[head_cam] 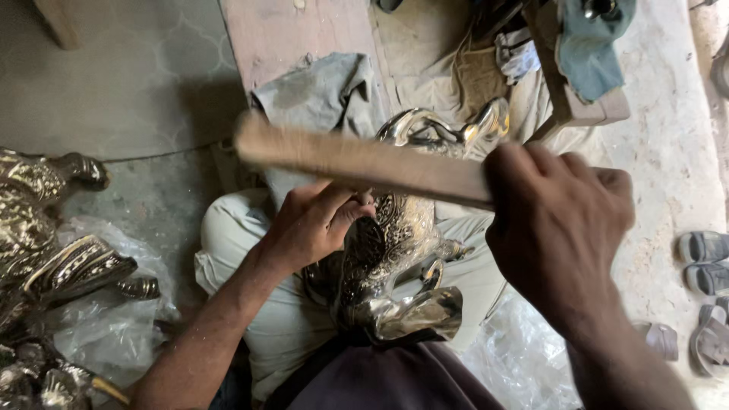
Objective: The person uses a chisel and wooden mallet to carve intricate patterns into a silver-colored metal elephant statue. They repeatedly strike the chisel to shape the surface details.
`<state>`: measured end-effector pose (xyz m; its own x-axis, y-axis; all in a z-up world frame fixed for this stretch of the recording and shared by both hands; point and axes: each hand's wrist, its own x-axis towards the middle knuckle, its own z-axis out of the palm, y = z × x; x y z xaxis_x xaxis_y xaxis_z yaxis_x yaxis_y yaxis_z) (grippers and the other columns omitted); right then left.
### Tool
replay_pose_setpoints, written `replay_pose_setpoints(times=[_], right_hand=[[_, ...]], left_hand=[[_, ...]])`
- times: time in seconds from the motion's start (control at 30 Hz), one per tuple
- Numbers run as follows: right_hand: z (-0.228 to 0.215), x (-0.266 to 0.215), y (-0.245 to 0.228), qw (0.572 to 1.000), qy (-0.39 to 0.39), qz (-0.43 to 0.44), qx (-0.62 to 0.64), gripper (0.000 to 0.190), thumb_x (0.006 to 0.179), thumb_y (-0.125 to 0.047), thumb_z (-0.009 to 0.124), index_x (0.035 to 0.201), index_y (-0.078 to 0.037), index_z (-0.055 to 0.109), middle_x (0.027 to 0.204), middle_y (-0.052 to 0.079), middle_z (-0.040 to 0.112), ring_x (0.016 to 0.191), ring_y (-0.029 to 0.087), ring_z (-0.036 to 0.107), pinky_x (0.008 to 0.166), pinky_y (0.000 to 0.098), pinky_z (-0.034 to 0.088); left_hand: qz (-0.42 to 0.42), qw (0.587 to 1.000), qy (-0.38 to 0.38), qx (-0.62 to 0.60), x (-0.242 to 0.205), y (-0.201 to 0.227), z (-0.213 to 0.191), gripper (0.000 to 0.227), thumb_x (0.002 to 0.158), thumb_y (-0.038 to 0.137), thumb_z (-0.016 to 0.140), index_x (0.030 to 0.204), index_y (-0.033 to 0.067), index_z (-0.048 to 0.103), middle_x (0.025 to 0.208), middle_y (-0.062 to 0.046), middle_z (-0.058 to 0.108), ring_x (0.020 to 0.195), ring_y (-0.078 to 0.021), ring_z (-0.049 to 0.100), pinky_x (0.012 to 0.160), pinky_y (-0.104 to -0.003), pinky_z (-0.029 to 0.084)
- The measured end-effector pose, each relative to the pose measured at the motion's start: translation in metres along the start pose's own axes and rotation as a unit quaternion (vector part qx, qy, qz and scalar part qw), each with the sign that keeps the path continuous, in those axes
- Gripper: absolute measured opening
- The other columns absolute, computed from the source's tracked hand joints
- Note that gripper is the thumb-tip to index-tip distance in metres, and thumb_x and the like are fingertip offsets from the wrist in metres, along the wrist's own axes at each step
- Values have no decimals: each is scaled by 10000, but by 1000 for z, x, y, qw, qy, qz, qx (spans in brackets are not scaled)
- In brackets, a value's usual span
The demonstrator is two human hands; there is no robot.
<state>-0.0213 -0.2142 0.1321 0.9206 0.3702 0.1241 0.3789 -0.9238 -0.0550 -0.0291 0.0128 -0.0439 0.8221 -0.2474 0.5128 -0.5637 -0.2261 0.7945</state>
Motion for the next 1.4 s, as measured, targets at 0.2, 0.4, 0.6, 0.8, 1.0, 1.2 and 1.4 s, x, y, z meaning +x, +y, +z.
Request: replay_pose_setpoints(times=[0.2, 0.4, 0.6, 0.8, 1.0, 1.2, 1.4], right_hand=[[1, -16, -16, 995, 63, 10, -75, 119, 880, -9, 664, 950, -52, 578, 783, 109, 580, 664, 291, 539, 642, 469, 382], [12, -37, 2, 992, 37, 35, -119, 138, 903, -1, 757, 911, -55, 629, 713, 78, 609, 593, 242, 578, 630, 431, 467], [7, -35, 7, 994, 19, 7, 107, 388, 849, -199, 886, 1005, 25, 610, 827, 133, 690, 702, 204, 684, 615, 345, 560], [-6, -23, 9, 992, 10, -72, 107, 469, 863, -198, 909, 1073, 73, 588, 885, 192, 719, 739, 230, 720, 620, 346, 584], [-13, -5, -4, 992, -38, -101, -57, 422, 882, -205, 816, 1033, 92, 558, 841, 242, 675, 661, 290, 689, 509, 356, 555], [-19, 3, -21, 986, -89, -75, -118, 272, 945, -122, 776, 939, 61, 575, 762, 216, 674, 561, 284, 676, 450, 374, 519], [-20, -17, 0, 987, -92, -37, -129, 287, 933, -166, 780, 970, 55, 600, 798, 249, 686, 605, 307, 689, 496, 405, 534]], left_hand=[[23, 999, -4, 43, -5, -6, -4, 335, 967, 132, 750, 1244, 105, 562, 944, -81, 725, 799, -227, 733, 664, -353, 595], [25, 1000, 3, 18, -7, -6, -3, 286, 1011, 151, 737, 1253, 95, 595, 919, -57, 728, 777, -188, 721, 699, -337, 622], [-13, 996, 84, -29, -13, -5, 3, 245, 1022, 154, 752, 1192, 97, 586, 1023, -60, 727, 842, -126, 740, 655, -243, 637], [-11, 997, 72, -12, -17, -5, 6, 368, 1015, 173, 769, 1314, 96, 570, 988, -38, 718, 860, -129, 746, 673, -276, 608], [-3, 998, 47, 38, -15, -7, 9, 352, 1006, 176, 771, 1283, 84, 574, 919, -49, 701, 761, -169, 699, 645, -311, 587], [15, 998, 50, 25, -15, -9, 10, 307, 1035, 176, 742, 1273, 102, 562, 962, -60, 693, 801, -166, 712, 655, -285, 608], [23, 998, 42, 30, -12, -11, 10, 374, 1017, 120, 761, 1323, 103, 546, 922, -55, 678, 757, -156, 700, 600, -257, 602]])
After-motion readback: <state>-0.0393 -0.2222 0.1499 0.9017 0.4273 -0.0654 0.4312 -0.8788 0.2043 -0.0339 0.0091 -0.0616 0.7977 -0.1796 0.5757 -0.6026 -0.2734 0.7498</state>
